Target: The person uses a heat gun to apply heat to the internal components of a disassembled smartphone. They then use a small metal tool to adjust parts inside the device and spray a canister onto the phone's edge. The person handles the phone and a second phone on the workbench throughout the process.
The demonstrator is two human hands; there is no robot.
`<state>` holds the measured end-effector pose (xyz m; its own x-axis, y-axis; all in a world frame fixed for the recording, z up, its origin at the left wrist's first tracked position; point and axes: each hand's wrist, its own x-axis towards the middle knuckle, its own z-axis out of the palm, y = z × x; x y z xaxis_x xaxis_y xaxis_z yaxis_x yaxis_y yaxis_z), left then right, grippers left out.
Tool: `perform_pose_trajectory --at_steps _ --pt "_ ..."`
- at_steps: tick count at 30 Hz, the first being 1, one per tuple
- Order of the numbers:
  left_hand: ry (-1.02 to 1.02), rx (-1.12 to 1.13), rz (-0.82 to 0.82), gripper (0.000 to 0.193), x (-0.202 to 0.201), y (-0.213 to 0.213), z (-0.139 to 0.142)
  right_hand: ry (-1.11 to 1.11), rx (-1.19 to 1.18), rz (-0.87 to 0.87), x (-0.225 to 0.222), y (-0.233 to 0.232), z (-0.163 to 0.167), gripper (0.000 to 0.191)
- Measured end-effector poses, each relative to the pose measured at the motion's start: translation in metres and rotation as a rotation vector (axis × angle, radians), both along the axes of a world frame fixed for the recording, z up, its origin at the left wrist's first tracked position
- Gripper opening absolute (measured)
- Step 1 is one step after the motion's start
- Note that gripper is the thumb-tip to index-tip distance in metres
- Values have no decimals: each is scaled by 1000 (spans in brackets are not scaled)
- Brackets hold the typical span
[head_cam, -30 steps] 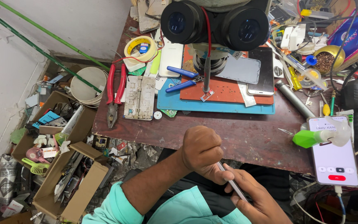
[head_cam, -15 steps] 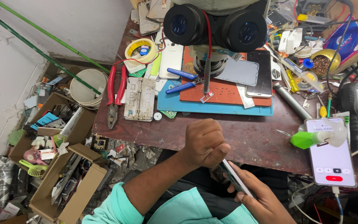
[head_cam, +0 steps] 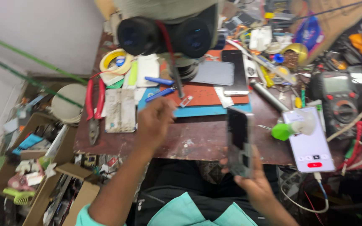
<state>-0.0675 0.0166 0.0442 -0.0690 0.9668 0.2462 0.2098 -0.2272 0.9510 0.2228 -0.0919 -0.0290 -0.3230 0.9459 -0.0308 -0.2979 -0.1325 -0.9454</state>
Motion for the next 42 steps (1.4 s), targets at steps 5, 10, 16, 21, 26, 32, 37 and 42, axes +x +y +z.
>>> perform_pose_trajectory --at_steps 5,10,16,21,26,32,37,42 --pt "48 -113 -341 85 56 -42 -3 -194 -58 90 -29 -16 1 86" --pt "-84 -209 -278 77 67 -48 -29 -602 232 278 -17 -5 38 82" --pt "-385 -287 -405 70 62 -35 -62 -760 317 -83 -1 32 72 50" --pt "-506 -335 -558 73 54 -30 -68 -598 260 -272 -20 59 91 54" --pt "-498 -323 -597 79 51 -30 -69 -612 437 -372 -54 113 82 34" --pt "-447 -297 -593 80 51 -32 -73 -856 570 -657 -70 238 74 20" --pt "-397 -276 -600 80 51 -31 -69 -1066 1022 -579 -76 336 88 25" --pt "-337 -229 -604 80 50 -33 -66 -1302 863 -200 -85 373 111 32"
